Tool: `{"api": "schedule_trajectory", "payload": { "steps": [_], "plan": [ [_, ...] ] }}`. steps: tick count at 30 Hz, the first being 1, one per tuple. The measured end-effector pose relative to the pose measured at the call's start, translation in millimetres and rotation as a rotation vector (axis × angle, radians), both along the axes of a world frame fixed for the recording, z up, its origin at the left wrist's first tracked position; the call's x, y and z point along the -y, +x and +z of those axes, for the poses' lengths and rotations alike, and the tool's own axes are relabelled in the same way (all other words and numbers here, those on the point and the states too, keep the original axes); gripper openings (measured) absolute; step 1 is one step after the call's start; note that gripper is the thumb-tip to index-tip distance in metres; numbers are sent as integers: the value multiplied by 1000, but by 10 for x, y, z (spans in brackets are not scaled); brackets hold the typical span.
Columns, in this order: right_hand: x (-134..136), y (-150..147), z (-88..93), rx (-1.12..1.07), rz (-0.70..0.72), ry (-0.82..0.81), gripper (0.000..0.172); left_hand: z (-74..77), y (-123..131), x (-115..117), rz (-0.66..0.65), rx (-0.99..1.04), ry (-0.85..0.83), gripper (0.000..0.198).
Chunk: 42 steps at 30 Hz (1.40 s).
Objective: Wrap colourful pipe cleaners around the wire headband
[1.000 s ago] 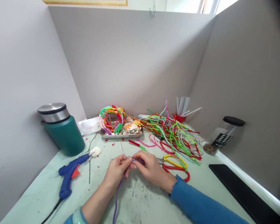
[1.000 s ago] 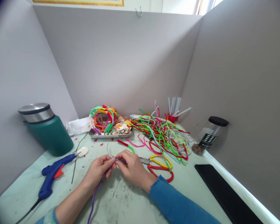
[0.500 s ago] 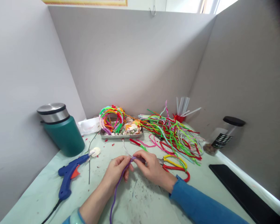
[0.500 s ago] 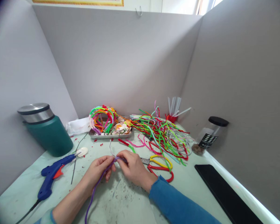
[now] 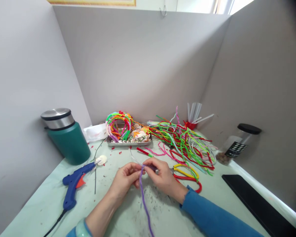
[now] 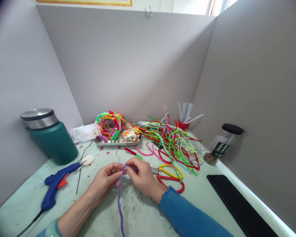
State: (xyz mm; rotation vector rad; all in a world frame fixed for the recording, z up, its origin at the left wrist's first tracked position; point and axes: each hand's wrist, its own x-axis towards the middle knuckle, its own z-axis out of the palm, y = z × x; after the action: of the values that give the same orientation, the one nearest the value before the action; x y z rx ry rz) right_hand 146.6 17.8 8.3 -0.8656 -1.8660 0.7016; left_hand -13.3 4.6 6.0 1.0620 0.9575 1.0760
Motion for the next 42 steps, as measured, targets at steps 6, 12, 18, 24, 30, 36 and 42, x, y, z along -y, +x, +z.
{"api": "schedule_trajectory", "payload": {
  "steps": [6, 12, 18, 24, 30, 36, 42],
  "plan": [
    [3, -16, -3, -8, 2, -29, 10, 8, 35, -2, 113, -112, 45, 21],
    [3, -21, -3, -15, 14, -40, 11, -19, 12, -38, 149, -116, 53, 22],
    [-3, -21, -4, -32, 25, -61, 11, -41, -8, -33, 119, -128, 30, 20],
    [13, -36, 12, -37, 5, -54, 9, -18, 4, -10, 134, -129, 26, 19],
    [22, -40, -8, -10, -2, -37, 10, -20, 17, -17, 113, -151, 29, 23],
    [33, -48, -14, 27, -12, 5, 10, -73, -3, -32, 92, -153, 29, 25],
    [32, -43, -52, 95, -14, 84, 10, -48, 0, -3, 60, 9, -9, 21]
  ]
}}
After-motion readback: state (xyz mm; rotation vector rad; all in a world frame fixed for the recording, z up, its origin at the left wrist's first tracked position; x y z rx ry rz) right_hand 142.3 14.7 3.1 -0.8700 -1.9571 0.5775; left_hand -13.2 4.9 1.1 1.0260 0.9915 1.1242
